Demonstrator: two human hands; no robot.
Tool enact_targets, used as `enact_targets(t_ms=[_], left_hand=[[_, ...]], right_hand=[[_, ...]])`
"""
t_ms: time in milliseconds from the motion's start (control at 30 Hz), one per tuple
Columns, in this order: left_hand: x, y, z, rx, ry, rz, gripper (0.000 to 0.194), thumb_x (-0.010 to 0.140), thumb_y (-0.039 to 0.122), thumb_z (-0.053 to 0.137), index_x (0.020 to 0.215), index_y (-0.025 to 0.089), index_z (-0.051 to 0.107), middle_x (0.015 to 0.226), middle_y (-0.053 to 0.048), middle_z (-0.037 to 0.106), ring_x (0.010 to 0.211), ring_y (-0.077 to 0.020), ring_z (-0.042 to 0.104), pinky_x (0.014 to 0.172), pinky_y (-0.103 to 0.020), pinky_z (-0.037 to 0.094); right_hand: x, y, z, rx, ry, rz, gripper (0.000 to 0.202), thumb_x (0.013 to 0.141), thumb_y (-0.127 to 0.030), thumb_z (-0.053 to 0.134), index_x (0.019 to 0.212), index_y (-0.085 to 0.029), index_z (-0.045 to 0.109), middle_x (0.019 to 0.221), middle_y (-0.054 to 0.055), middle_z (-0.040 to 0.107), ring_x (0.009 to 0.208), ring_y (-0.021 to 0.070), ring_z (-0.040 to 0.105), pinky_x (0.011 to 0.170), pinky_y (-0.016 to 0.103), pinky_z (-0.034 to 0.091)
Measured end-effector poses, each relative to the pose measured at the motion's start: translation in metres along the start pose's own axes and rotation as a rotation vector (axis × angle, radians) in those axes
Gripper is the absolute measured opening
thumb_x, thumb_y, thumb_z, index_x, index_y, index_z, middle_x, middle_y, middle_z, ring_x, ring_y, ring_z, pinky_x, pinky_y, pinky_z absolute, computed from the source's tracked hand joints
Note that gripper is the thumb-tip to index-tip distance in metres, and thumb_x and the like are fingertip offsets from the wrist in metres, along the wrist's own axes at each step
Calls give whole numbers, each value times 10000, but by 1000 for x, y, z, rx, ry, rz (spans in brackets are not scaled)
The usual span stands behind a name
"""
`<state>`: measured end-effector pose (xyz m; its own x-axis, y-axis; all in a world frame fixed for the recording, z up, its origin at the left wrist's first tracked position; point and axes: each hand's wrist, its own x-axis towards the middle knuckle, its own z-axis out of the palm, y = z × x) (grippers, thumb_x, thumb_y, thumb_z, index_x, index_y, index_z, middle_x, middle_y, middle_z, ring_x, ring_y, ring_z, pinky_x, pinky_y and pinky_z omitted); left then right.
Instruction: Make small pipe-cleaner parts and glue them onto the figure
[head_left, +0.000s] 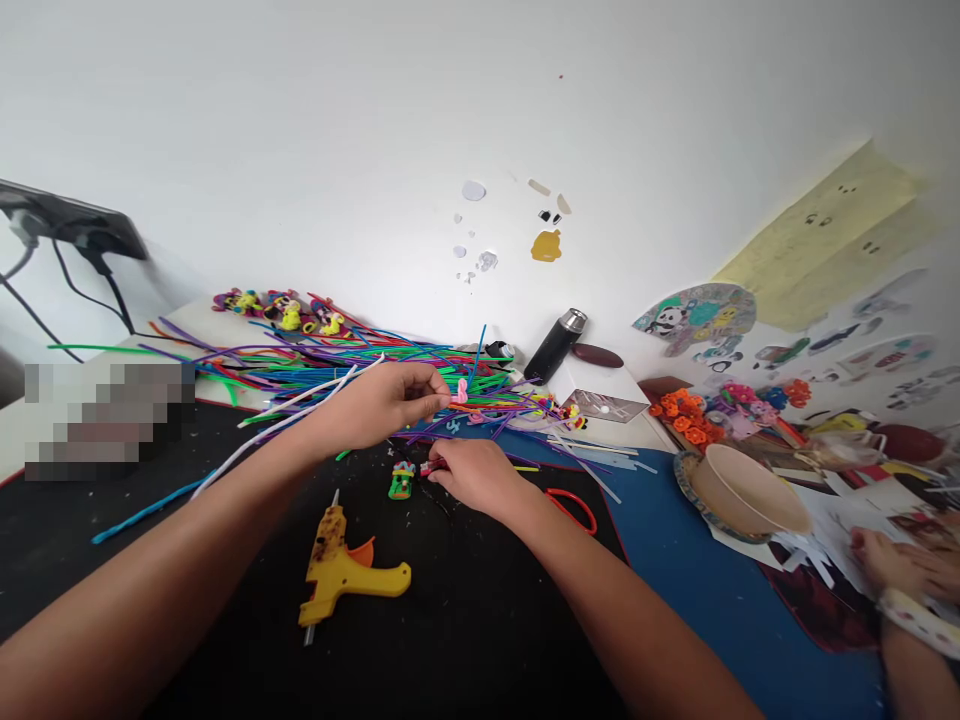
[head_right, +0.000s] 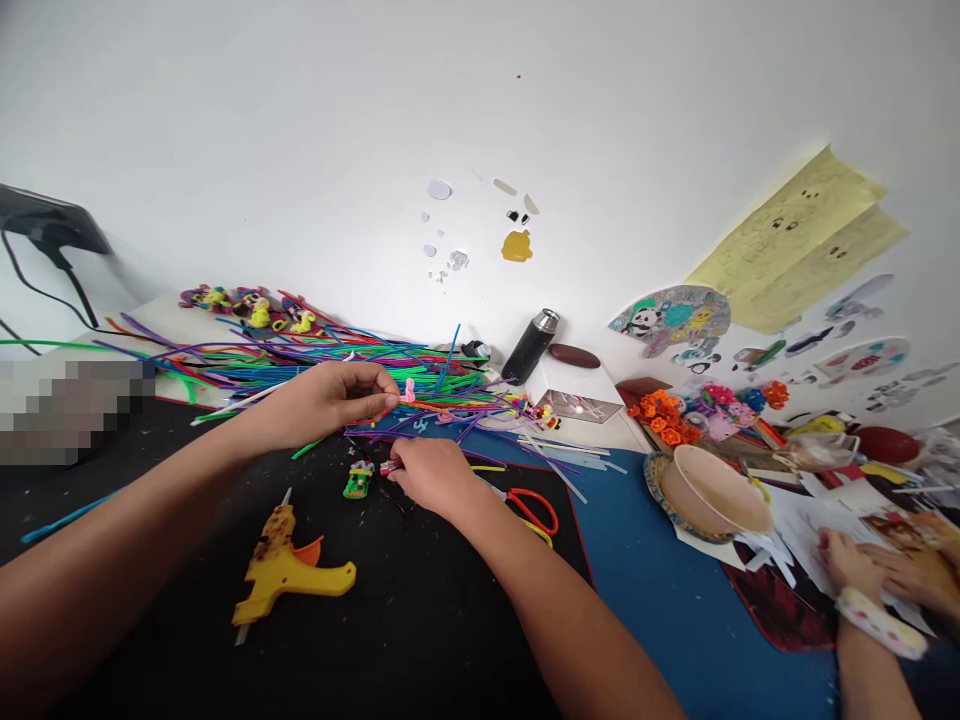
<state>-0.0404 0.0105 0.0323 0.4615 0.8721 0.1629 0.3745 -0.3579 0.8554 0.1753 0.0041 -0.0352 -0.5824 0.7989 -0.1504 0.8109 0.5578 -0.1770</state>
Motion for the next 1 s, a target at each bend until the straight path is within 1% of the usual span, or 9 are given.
enact_targets(t_ms=[133,200,333,400,567,700,800,867,1000], left_hand=[[1,0,2,-8,4,2,332,965,521,639,959,196,704,715,26,598,639,-152,518,609,-256,391],[2,-1,4,-20,5,-4,346,961,537,653,948,195,704,704,27,601,631,-149,518,603,-254,385],[3,-2,6,-117,-5,-21,394,923,589,726,925,196,697,754,5,673,656,-151,561,632,-259,423],[3,-3,7,-184,8,-52,421,915,615,752,904,198,697,768,-6,690,680,-159,588,656,-269,452],[5,-5,12,-311,-6,-128,492,886,678,789,907,192,715,767,-21,693,687,-169,599,676,-299,490],[8,-14,16,-290,-14,-160,507,888,695,778,907,195,700,776,-14,675,670,-161,585,648,-287,479],[10,-21,19,-171,-48,-155,480,944,679,711,940,199,697,748,10,623,666,-159,562,643,-276,459],[10,-23,20,-20,-56,-139,459,982,660,655,956,205,711,749,15,610,681,-165,554,652,-274,447],[9,-16,22,245,-16,-129,494,1007,676,567,966,215,741,843,-12,694,764,-198,608,696,-285,467]], right_hand=[[-5,2,3,18,36,33,170,1061,-367,750,1167,-234,743,1031,61,841,926,255,774,712,321,408],[-6,4,5,91,114,71,161,1049,-362,759,1140,-236,718,941,30,808,841,225,737,676,308,368],[-5,12,8,577,343,134,218,972,-391,796,966,-241,639,688,-66,614,628,156,570,616,278,339],[-5,16,8,869,378,109,283,947,-456,784,922,-240,603,667,-76,568,596,144,529,602,268,378],[-5,15,16,1371,372,61,465,862,-623,830,898,-238,573,711,-73,549,525,118,511,478,249,424],[-8,14,32,1618,318,79,571,830,-706,848,947,-242,537,769,-36,684,511,143,652,422,227,444],[-15,16,40,1648,197,44,563,846,-683,856,1002,-224,570,787,-11,736,528,165,718,407,212,444],[-19,16,40,1659,177,27,530,870,-655,845,1013,-216,586,781,-2,750,551,167,730,419,209,452],[-22,16,32,1733,223,50,472,864,-595,843,968,-223,573,712,-30,721,457,111,595,405,203,380]])
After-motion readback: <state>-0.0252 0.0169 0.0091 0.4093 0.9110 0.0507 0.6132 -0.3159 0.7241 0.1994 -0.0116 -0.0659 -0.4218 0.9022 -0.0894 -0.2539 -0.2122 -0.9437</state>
